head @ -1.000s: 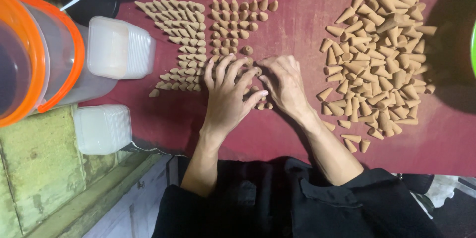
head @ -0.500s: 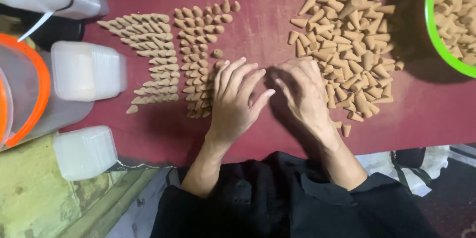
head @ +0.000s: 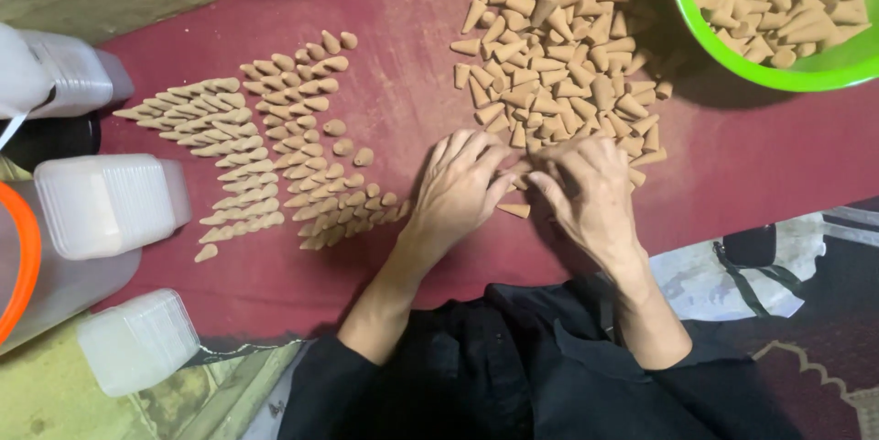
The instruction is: Arranging small incense cones into organized rows on a flat surface.
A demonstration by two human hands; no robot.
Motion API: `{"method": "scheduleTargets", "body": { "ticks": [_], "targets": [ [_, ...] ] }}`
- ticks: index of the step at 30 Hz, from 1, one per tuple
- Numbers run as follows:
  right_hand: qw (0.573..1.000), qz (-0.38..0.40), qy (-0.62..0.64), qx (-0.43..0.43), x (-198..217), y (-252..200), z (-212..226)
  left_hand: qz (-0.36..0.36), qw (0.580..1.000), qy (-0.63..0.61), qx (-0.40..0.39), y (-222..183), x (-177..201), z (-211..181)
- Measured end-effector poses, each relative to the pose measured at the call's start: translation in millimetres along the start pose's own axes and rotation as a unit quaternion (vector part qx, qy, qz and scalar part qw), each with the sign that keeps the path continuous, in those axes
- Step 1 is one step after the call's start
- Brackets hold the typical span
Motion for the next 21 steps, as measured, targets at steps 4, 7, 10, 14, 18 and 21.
{"method": "scheduleTargets", "body": {
  "ticks": [4, 7, 10, 14, 18, 21],
  "targets": [
    [0.998, 0.041, -0.055, 0.006, -12, -8, 9, 0.048, 0.998, -0.019, 0.02, -4, -12, 1],
    [0.996, 0.037, -0.076, 0.017, -15, -7, 14, 0.046, 0.999, -0.022, 0.019, -3, -8, -3],
    [0.995, 0.033, -0.09, 0.034, -17, -7, 20, 0.029, 0.999, -0.026, 0.002, -5, -2, -9],
    [0.998, 0.013, -0.047, 0.033, -18, -5, 27, -0.031, 0.997, -0.063, -0.013, -14, 13, -12],
    [0.999, -0.005, 0.022, 0.048, -27, 10, 50, -0.113, 0.992, -0.059, 0.0, -29, 43, -3],
    [0.995, 0.0, 0.066, 0.072, -40, 26, 79, -0.157, 0.987, -0.031, 0.017, -45, 65, 12]
  ]
}}
Point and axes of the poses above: each hand's wrist, its own y-axis towards the middle knuckle, its own x-axis out of the back of the hand, z = x × y, the point moved 10 cm from there along y, towards the middle knuckle, and after that the axes turned 9 degrees about -y, right-handed, at the moved point
